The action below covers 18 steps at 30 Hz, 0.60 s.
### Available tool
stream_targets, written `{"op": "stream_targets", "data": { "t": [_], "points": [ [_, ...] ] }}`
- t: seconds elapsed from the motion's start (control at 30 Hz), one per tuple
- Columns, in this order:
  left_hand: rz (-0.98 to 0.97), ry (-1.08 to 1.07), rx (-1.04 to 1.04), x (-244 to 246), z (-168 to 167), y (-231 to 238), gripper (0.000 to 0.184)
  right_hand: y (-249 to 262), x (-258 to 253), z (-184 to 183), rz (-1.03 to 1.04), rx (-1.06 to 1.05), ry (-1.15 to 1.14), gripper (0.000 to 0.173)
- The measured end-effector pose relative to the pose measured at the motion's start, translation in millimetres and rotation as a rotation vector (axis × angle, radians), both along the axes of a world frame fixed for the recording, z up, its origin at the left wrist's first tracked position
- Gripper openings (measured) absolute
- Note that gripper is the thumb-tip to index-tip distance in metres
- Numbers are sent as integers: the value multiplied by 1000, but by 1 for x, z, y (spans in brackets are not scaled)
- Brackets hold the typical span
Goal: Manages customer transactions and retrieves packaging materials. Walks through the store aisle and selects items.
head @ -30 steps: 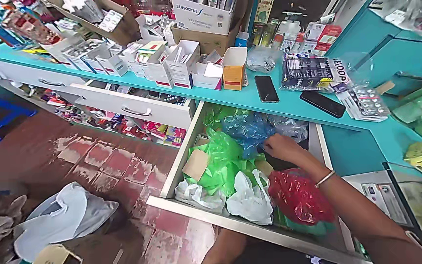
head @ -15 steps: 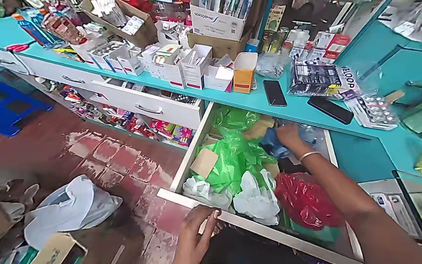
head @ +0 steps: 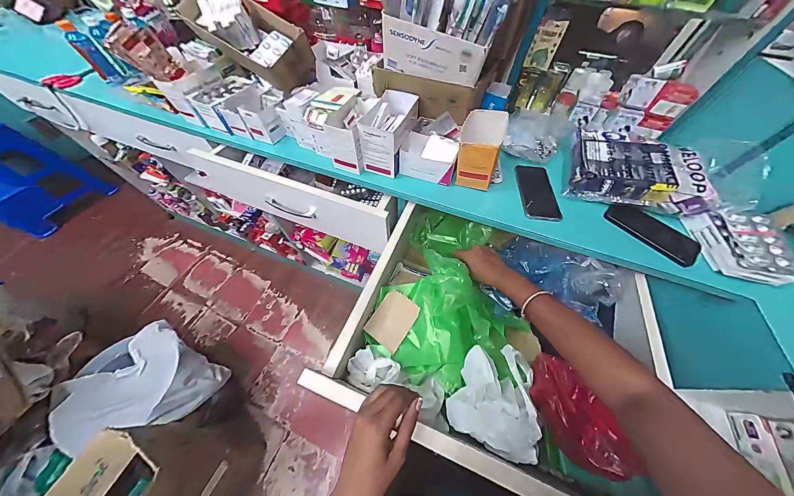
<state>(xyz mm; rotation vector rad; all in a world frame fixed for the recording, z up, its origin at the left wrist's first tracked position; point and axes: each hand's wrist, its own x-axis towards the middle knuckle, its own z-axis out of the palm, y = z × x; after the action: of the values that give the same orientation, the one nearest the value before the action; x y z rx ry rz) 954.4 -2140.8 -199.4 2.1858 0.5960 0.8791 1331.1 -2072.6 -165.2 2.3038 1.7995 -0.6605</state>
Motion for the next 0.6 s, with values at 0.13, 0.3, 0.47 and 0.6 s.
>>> {"op": "stream_targets", "data": {
  "t": [0.13, 0.3, 0.47, 0.6],
  "points": [
    [47, 7, 23, 5, -1, -3, 28, 46, -3, -27, 146, -83, 105, 38],
    [47, -7, 27, 5, 1, -3, 27, 53, -7, -53, -224, -15, 274, 54],
    [37, -22, 30, 5, -2, -3, 26, 51, -12, -33, -113, -35, 319, 47],
    [35, -25, 45, 7, -3, -3, 27, 35, -19, -3, -324, -130, 419, 58]
  ]
}}
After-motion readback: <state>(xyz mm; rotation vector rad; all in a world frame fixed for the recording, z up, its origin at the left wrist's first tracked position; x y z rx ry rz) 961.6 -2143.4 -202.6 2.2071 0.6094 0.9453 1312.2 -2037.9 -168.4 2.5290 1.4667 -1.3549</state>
